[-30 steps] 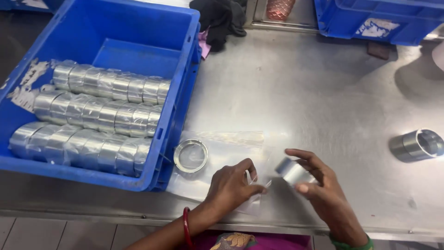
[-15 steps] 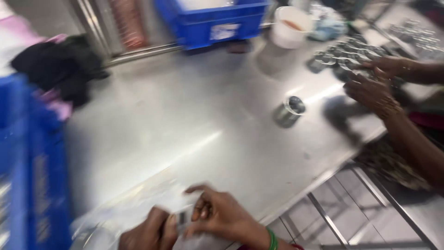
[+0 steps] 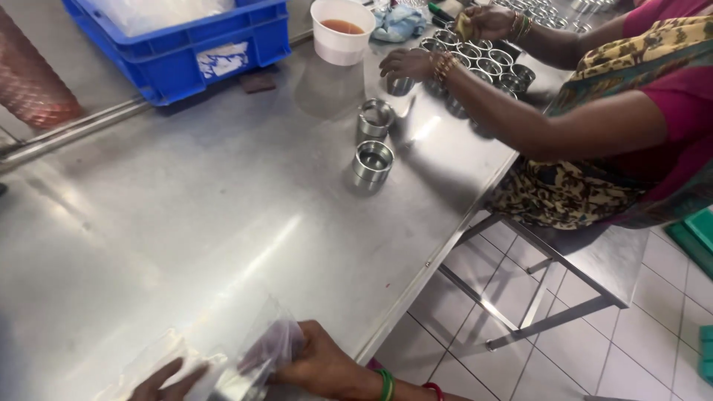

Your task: The person wraps individual metal rings in plastic film and places them into a blue storage bin.

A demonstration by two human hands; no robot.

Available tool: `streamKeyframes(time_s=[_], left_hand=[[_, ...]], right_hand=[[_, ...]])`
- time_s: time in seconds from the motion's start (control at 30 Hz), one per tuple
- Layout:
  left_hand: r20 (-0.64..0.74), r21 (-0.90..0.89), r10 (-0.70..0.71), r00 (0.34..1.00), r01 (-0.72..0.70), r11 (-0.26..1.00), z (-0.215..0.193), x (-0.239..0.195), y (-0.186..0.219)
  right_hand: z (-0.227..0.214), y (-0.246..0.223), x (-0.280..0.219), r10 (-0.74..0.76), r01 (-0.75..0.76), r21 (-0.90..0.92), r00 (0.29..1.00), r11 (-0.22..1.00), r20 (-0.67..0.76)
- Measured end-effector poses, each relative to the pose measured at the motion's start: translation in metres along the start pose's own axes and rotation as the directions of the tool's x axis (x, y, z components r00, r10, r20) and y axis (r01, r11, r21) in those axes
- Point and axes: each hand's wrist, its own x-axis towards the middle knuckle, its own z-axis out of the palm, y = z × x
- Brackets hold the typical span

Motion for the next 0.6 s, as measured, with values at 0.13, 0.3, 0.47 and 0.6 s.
streamKeyframes(time_s=[0.13, 0.3, 0.47, 0.6], left_hand=[[0.079, 0.057, -0.117, 0.990, 0.112, 0.992, -0.048, 0.015, 0.164], [-0.220, 0.075, -0.230, 0.948, 0.252, 0.965, -0.132, -0.020, 0.322], [-0.473, -0.051, -0.146, 0.869, 0.138, 0.989, -0.136, -0.029, 0.385], [-0.162, -0.337, -0.259, 0.952, 0.193, 0.922, -0.154, -0.054, 0.398]], right_hand=[[-0.029, 0.043, -0.003, -0.177, 0.177, -0.055, 0.984, 0.983, 0.001], [-0.026, 0.018, -0.019, -0.342, 0.325, -0.520, 0.937, 0.790, 0.067], [-0.033, 0.010, -0.028, -0.176, 0.183, -0.785, 0.980, 0.592, 0.095], [-0.006, -0.023, -0.016, 0.024, -0.088, -0.704, 0.995, 0.705, -0.100]])
